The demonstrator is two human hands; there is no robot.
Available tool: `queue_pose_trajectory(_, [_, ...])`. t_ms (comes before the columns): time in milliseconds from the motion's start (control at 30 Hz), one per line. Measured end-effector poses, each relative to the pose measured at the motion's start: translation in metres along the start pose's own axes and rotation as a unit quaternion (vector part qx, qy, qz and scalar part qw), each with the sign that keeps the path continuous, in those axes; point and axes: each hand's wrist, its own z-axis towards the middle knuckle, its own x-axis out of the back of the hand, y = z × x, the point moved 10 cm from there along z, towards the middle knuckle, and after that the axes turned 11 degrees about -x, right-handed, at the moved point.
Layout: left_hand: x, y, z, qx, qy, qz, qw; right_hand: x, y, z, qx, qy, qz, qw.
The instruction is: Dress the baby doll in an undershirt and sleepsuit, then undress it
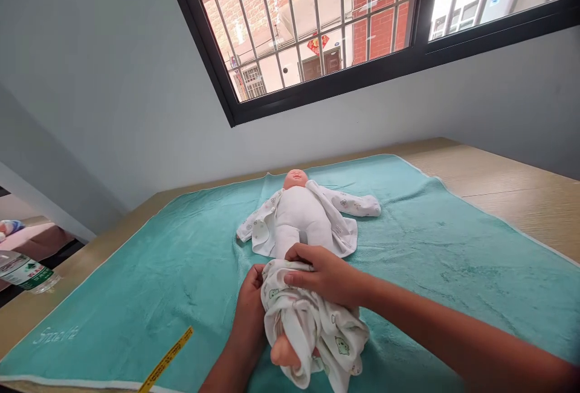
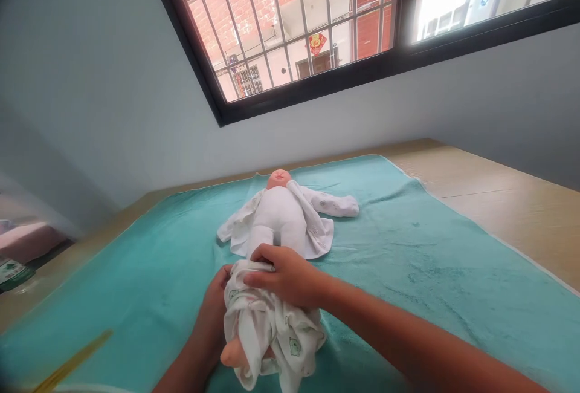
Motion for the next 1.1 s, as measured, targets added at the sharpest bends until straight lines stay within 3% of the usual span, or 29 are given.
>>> queue_pose_trajectory(100, [0.001, -0.002, 0.014, -0.026, 0.021, 0.014, 0.999, 0.013, 0.002, 0.002, -0.012, -0.053, -0.015, 0.998])
queue_pose_trajectory(200, [-0.002, 0.005, 0.024, -0.062, 0.023, 0.035, 0.997, 0.029, 0.023, 0.002, -0.08, -0.122, -0.093, 0.985])
queue_pose_trajectory(300, [-0.009, 0.008, 0.029, -0.063, 0.0, 0.051, 0.997, 0.04, 0.041, -0.005, -0.112, -0.202, -0.183, 0.956])
queue_pose_trajectory(367, [-0.015, 0.01, 0.032, -0.065, -0.027, 0.053, 0.996, 0.046, 0.043, -0.008, -0.107, -0.214, -0.219, 0.946])
queue_pose_trajectory(433, [-0.019, 0.014, 0.034, -0.075, -0.046, 0.051, 0.995, 0.053, 0.043, -0.007, -0.114, -0.169, -0.266, 0.942])
queue_pose_trajectory(533, [-0.017, 0.017, 0.036, -0.099, -0.038, 0.059, 0.993, 0.066, 0.032, -0.005, -0.114, -0.019, -0.354, 0.928])
queue_pose_trajectory(633, [-0.011, 0.013, 0.037, -0.117, -0.02, 0.087, 0.989, 0.069, 0.012, -0.008, -0.058, 0.104, -0.39, 0.913])
queue_pose_trajectory(767, [-0.011, -0.001, 0.042, -0.139, -0.052, 0.123, 0.981, 0.065, 0.012, -0.003, 0.004, 0.126, -0.378, 0.917])
queue_pose_trajectory(900, [-0.015, 0.004, 0.052, -0.222, -0.094, 0.16, 0.957, 0.076, 0.031, 0.007, 0.029, 0.186, -0.335, 0.923])
queue_pose_trajectory(1000, [-0.021, 0.006, 0.064, -0.236, -0.134, 0.185, 0.944, 0.082, 0.044, 0.011, 0.063, 0.225, -0.255, 0.938])
queue_pose_trajectory(1100, [-0.019, 0.007, 0.08, -0.224, -0.126, 0.197, 0.946, 0.086, 0.059, 0.016, 0.063, 0.21, -0.152, 0.964])
